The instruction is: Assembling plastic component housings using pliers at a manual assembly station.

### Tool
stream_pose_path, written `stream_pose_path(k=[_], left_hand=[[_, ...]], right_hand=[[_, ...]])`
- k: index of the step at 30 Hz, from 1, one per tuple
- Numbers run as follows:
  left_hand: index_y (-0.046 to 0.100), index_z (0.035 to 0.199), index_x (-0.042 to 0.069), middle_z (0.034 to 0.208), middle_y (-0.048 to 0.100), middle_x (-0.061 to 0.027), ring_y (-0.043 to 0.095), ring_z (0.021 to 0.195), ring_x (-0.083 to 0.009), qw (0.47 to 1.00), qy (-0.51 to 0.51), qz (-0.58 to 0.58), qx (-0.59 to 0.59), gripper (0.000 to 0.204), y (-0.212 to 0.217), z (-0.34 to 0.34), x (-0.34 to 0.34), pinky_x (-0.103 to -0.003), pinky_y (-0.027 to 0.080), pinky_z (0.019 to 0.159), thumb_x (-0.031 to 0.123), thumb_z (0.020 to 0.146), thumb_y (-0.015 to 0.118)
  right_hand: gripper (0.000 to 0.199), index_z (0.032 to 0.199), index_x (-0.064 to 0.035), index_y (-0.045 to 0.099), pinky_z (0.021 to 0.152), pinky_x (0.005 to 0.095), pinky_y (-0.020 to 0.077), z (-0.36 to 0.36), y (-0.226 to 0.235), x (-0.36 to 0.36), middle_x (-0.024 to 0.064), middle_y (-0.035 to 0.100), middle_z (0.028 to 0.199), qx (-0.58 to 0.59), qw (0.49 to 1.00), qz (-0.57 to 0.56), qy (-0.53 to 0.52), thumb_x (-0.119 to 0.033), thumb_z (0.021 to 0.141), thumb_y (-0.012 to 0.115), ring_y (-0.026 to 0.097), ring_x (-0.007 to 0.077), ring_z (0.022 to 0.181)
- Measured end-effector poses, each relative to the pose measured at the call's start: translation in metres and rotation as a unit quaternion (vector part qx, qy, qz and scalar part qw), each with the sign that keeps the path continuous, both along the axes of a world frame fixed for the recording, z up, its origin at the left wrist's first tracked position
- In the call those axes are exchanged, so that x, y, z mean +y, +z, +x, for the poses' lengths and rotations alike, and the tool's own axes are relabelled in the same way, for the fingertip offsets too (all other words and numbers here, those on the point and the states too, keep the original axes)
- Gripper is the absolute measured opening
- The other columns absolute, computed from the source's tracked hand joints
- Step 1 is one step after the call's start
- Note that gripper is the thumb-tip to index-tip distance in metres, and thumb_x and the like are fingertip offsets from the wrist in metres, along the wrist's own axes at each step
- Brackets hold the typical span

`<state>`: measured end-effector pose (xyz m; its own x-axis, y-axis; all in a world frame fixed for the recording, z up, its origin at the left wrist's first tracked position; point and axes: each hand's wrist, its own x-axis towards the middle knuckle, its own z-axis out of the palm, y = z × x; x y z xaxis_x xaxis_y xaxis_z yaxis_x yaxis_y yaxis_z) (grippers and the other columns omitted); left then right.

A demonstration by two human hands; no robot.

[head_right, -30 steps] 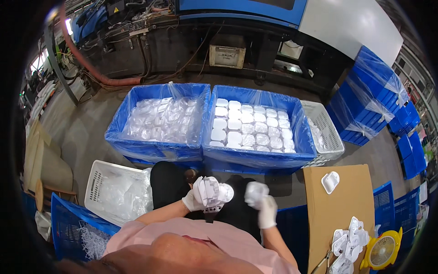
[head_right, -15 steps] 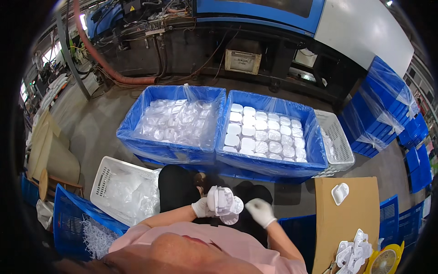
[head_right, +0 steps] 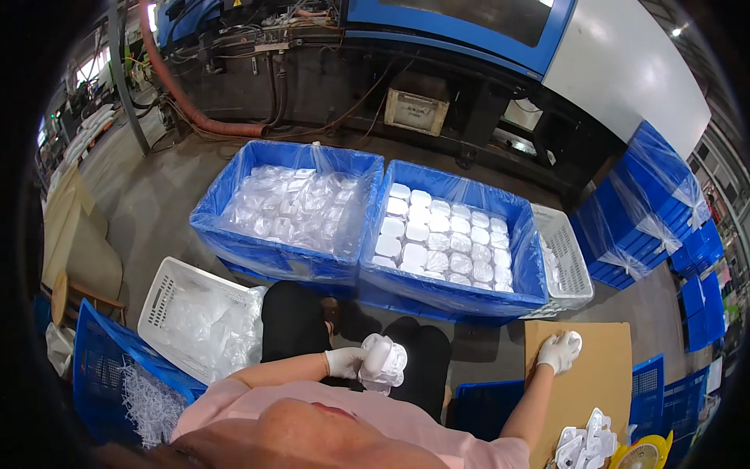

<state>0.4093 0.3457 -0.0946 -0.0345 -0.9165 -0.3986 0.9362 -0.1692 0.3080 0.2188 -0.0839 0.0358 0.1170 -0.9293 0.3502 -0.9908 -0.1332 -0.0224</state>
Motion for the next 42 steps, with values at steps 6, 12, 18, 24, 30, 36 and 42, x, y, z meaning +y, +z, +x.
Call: stream_pose_path(k=[6, 12, 18, 24, 30, 36, 42], left_hand=[[0.048, 0.121, 0.003, 0.117, 0.058, -0.0116, 0.056, 0.109, -0.022, 1.0, 0.006, 0.03, 0.003, 0.045, -0.004, 0.004, 0.0, -0.037, 0.045, 0.095, 0.016, 0.08, 0.059], [0.049, 0.12, 0.002, 0.116, 0.058, -0.0117, 0.056, 0.109, -0.0224, 1.0, 0.014, 0.021, 0.004, 0.045, -0.01, 0.002, -0.004, -0.038, 0.045, 0.095, 0.017, 0.079, 0.059], [0.05, 0.119, 0.002, 0.115, 0.059, -0.0114, 0.057, 0.109, -0.0229, 0.999, 0.017, 0.028, -0.001, 0.044, -0.004, 0.003, -0.001, -0.038, 0.046, 0.095, 0.016, 0.078, 0.059], [0.05, 0.12, 0.002, 0.116, 0.058, -0.0115, 0.056, 0.109, -0.023, 1.0, 0.017, 0.016, -0.004, 0.046, -0.011, 0.002, -0.002, -0.04, 0.046, 0.095, 0.016, 0.077, 0.06], [0.049, 0.121, 0.003, 0.116, 0.058, -0.011, 0.057, 0.109, -0.023, 1.0, 0.013, 0.019, -0.003, 0.047, -0.016, 0.002, -0.003, -0.04, 0.045, 0.096, 0.016, 0.077, 0.06], [0.045, 0.128, 0.006, 0.122, 0.055, -0.0108, 0.054, 0.113, -0.023, 1.0, -0.008, 0.019, -0.012, 0.053, -0.002, 0.001, -0.002, -0.039, 0.042, 0.099, 0.018, 0.079, 0.061], [0.053, 0.119, 0.008, 0.111, 0.062, -0.0073, 0.06, 0.102, -0.021, 0.999, 0.005, 0.01, -0.044, 0.046, -0.003, -0.004, -0.001, -0.04, 0.047, 0.092, 0.023, 0.076, 0.062]], right_hand=[[0.034, 0.116, -0.0221, 0.058, 0.086, 0.0438, 0.047, 0.006, 0.013, 0.015, 0.0092, 0.048, 0.127, -0.033, 0.999, -0.004, -0.006, -0.037, 0.087, 0.049, 0.049, 0.032, 0.112], [0.036, 0.114, -0.018, 0.059, 0.082, 0.044, 0.0485, -0.005, -0.001, -0.002, 0.0123, 0.057, 0.115, -0.074, 0.995, -0.057, -0.024, -0.039, 0.089, 0.043, 0.057, 0.0343, 0.1], [0.049, 0.118, -0.017, 0.057, 0.086, 0.046, 0.0464, -0.008, -0.008, -0.012, 0.0123, 0.056, 0.119, -0.095, 0.989, -0.062, -0.092, -0.049, 0.085, 0.042, 0.057, 0.0364, 0.101], [0.061, 0.124, -0.0136, 0.051, 0.09, 0.0434, 0.0447, -0.016, -0.013, -0.031, 0.0161, 0.058, 0.118, -0.243, 0.964, 0.022, -0.104, -0.054, 0.078, 0.049, 0.056, 0.0353, 0.108], [0.054, 0.121, -0.0079, 0.052, 0.089, 0.0418, 0.0449, -0.02, -0.023, -0.028, 0.02, 0.059, 0.113, -0.361, 0.928, -0.07, -0.061, -0.04, 0.079, 0.06, 0.057, 0.0362, 0.104], [0.047, 0.121, -0.0072, 0.052, 0.084, 0.0426, 0.0462, -0.017, -0.02, -0.016, 0.0193, 0.06, 0.108, -0.304, 0.937, -0.171, 0.026, -0.028, 0.08, 0.062, 0.059, 0.0368, 0.098], [0.042, 0.117, -0.0031, 0.054, 0.084, 0.0413, 0.0474, -0.015, -0.012, -0.009, 0.0189, 0.062, 0.103, -0.288, 0.936, -0.192, 0.069, -0.02, 0.08, 0.062, 0.06, 0.035, 0.095]])
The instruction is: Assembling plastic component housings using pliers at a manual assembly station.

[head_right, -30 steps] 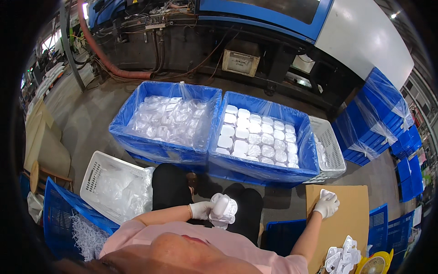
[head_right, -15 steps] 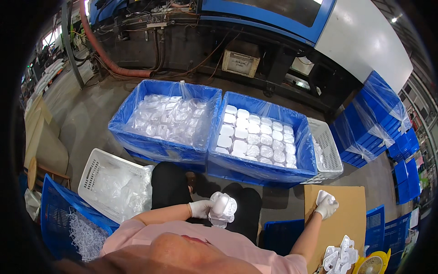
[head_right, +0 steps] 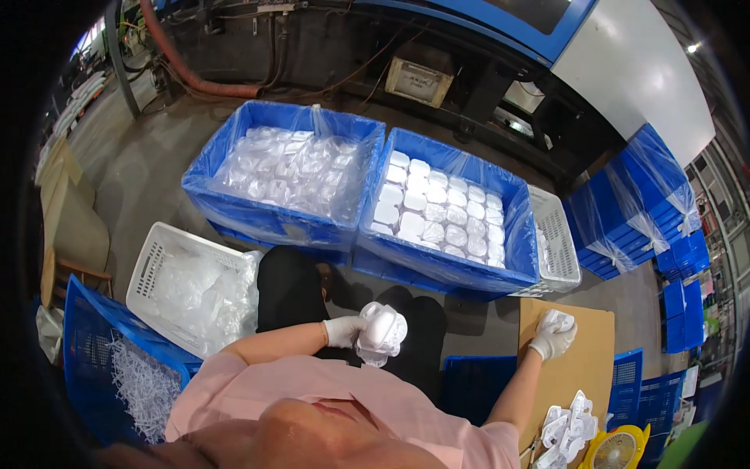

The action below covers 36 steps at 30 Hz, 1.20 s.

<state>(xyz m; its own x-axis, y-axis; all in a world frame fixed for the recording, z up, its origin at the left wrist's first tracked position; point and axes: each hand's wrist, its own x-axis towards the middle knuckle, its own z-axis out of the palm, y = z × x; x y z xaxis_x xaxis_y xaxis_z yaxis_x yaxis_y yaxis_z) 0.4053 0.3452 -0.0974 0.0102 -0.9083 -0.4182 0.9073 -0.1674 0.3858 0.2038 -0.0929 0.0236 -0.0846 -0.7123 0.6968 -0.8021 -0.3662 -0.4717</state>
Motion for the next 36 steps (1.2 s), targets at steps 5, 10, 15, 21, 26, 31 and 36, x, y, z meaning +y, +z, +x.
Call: stream_pose_path(k=[5, 10, 15, 21, 26, 31, 36], left_hand=[[0.055, 0.117, 0.009, 0.107, 0.063, -0.0065, 0.061, 0.097, -0.0191, 0.997, 0.003, -0.008, -0.073, 0.046, 0.002, 0.0, 0.001, -0.035, 0.049, 0.086, 0.026, 0.075, 0.062], [0.054, 0.118, 0.009, 0.115, 0.06, -0.0107, 0.061, 0.1, -0.0271, 0.988, 0.074, -0.075, 0.116, 0.039, 0.027, 0.006, -0.004, -0.043, 0.047, 0.088, 0.023, 0.082, 0.051], [0.051, 0.119, 0.006, 0.112, 0.06, -0.0148, 0.058, 0.108, -0.0316, 0.937, 0.117, -0.191, 0.27, 0.034, 0.067, 0.069, -0.031, -0.05, 0.047, 0.091, 0.024, 0.091, 0.043], [0.047, 0.119, -0.002, 0.105, 0.058, -0.0173, 0.063, 0.089, -0.0264, 0.971, 0.235, -0.034, 0.011, 0.042, 0.063, 0.151, -0.129, -0.041, 0.056, 0.072, 0.026, 0.089, 0.048], [0.055, 0.112, 0.001, 0.098, 0.06, -0.0149, 0.064, 0.086, -0.0246, 0.965, 0.257, 0.003, 0.044, 0.035, 0.061, 0.147, -0.153, -0.037, 0.055, 0.058, 0.025, 0.087, 0.052], [0.056, 0.11, 0.001, 0.097, 0.062, -0.0118, 0.063, 0.084, -0.0225, 0.953, 0.257, -0.009, 0.161, 0.033, -0.026, 0.141, -0.214, -0.037, 0.052, 0.061, 0.024, 0.087, 0.055], [0.056, 0.111, 0.002, 0.101, 0.061, -0.0111, 0.063, 0.087, -0.0229, 0.933, 0.261, 0.003, 0.249, 0.034, -0.052, 0.116, -0.264, -0.037, 0.051, 0.063, 0.026, 0.087, 0.055]], right_hand=[[0.039, 0.11, 0.0051, 0.056, 0.079, 0.0356, 0.0502, 0.032, 0.022, 0.023, 0.0141, 0.063, 0.104, -0.271, 0.928, 0.224, 0.12, -0.019, 0.081, 0.063, 0.062, 0.0263, 0.092], [0.04, 0.118, -0.0057, 0.054, 0.068, 0.0261, 0.0472, 0.088, 0.034, 0.063, 0.0037, 0.06, 0.107, -0.435, 0.613, 0.51, 0.419, -0.016, 0.082, 0.066, 0.06, 0.0159, 0.09], [0.024, 0.108, -0.0132, 0.058, 0.05, 0.0174, 0.0355, 0.19, 0.106, 0.162, -0.0038, 0.053, 0.081, -0.18, 0.664, 0.579, 0.437, -0.029, 0.089, 0.059, 0.048, 0.0052, 0.067], [0.023, 0.1, -0.0083, 0.06, 0.052, 0.0188, 0.0332, 0.356, 0.116, 0.218, -0.0038, 0.051, 0.079, -0.085, 0.658, 0.507, 0.551, -0.027, 0.085, 0.061, 0.044, 0.0044, 0.065], [0.027, 0.09, -0.0052, 0.06, 0.05, 0.0211, 0.0374, 0.465, 0.073, 0.301, -0.0015, 0.049, 0.069, 0.011, 0.572, 0.568, 0.592, -0.031, 0.083, 0.065, 0.046, 0.0075, 0.056], [0.025, 0.087, -0.0017, 0.057, 0.044, 0.0274, 0.037, 0.548, -0.079, 0.347, 0.0045, 0.053, 0.068, 0.09, 0.551, 0.659, 0.505, -0.021, 0.078, 0.069, 0.046, 0.013, 0.051], [0.025, 0.085, -0.0007, 0.061, 0.046, 0.029, 0.0391, 0.548, -0.167, 0.336, 0.005, 0.056, 0.069, 0.222, 0.471, 0.728, 0.446, -0.02, 0.074, 0.071, 0.049, 0.015, 0.052]])
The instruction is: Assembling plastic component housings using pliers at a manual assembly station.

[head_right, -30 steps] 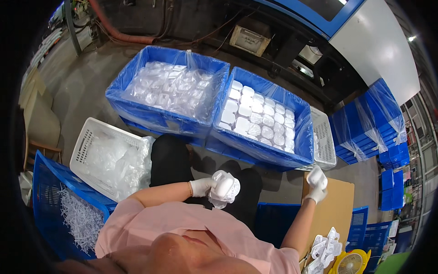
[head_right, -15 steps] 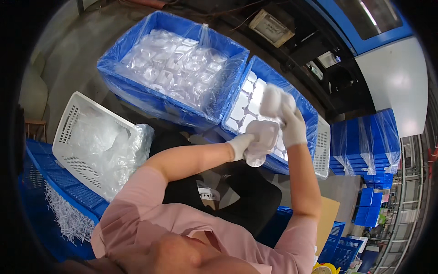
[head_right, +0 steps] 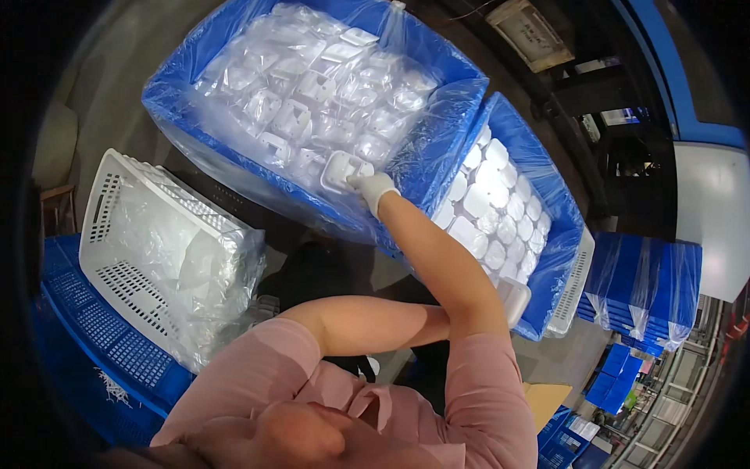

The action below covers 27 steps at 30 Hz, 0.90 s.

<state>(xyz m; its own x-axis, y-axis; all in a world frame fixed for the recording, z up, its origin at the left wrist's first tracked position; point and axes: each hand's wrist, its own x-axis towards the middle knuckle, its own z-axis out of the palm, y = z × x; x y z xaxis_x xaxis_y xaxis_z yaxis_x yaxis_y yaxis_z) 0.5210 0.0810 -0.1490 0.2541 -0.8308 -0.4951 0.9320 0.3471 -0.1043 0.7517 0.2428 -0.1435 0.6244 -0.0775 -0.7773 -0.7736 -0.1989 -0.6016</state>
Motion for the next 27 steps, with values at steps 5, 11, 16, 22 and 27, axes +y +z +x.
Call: stream_pose_path(k=[5, 11, 16, 22, 27], left_hand=[[0.056, 0.111, 0.003, 0.104, 0.061, -0.0105, 0.062, 0.09, -0.0232, 0.996, 0.001, -0.024, 0.081, 0.034, -0.026, -0.042, -0.016, -0.036, 0.051, 0.065, 0.027, 0.088, 0.054], [0.056, 0.112, 0.003, 0.107, 0.06, -0.0098, 0.061, 0.094, -0.0236, 0.986, 0.006, -0.062, 0.154, 0.035, -0.044, -0.065, -0.035, -0.036, 0.051, 0.067, 0.028, 0.088, 0.054], [0.056, 0.113, 0.004, 0.111, 0.059, -0.0091, 0.06, 0.097, -0.0239, 0.974, 0.005, -0.098, 0.203, 0.035, -0.066, -0.057, -0.043, -0.035, 0.05, 0.069, 0.029, 0.088, 0.054], [0.056, 0.113, 0.005, 0.114, 0.059, -0.0084, 0.059, 0.1, -0.0243, 0.956, -0.006, -0.144, 0.256, 0.036, -0.077, -0.053, -0.067, -0.035, 0.05, 0.072, 0.031, 0.089, 0.054], [0.056, 0.114, 0.006, 0.117, 0.058, -0.0078, 0.058, 0.103, -0.0246, 0.939, 0.014, -0.168, 0.299, 0.036, -0.097, -0.034, -0.065, -0.034, 0.05, 0.074, 0.032, 0.089, 0.053]], right_hand=[[0.029, 0.092, -0.0001, 0.062, 0.055, 0.0302, 0.0425, -0.019, -0.021, -0.015, 0.0059, 0.06, 0.074, 0.06, 0.998, 0.004, 0.007, -0.022, 0.076, 0.071, 0.054, 0.0163, 0.062], [0.053, 0.103, 0.0069, 0.063, 0.072, 0.0305, 0.0468, -0.023, -0.026, -0.007, 0.0136, 0.066, 0.092, 0.025, 0.981, -0.134, 0.137, -0.036, 0.073, 0.073, 0.063, 0.0203, 0.082], [0.064, 0.102, 0.01, 0.063, 0.078, 0.0308, 0.0465, -0.019, -0.015, -0.001, 0.0191, 0.066, 0.097, 0.031, 0.93, -0.29, 0.223, -0.046, 0.071, 0.07, 0.064, 0.0244, 0.089], [0.068, 0.102, 0.011, 0.063, 0.078, 0.0331, 0.0472, -0.022, -0.014, -0.017, 0.0214, 0.066, 0.098, 0.013, 0.942, -0.284, 0.18, -0.049, 0.071, 0.068, 0.064, 0.0271, 0.091], [0.053, 0.095, 0.0094, 0.064, 0.057, 0.0321, 0.0509, -0.022, 0.032, 0.015, 0.0209, 0.065, 0.09, 0.021, 0.957, -0.23, 0.173, -0.039, 0.075, 0.068, 0.065, 0.0236, 0.068]])
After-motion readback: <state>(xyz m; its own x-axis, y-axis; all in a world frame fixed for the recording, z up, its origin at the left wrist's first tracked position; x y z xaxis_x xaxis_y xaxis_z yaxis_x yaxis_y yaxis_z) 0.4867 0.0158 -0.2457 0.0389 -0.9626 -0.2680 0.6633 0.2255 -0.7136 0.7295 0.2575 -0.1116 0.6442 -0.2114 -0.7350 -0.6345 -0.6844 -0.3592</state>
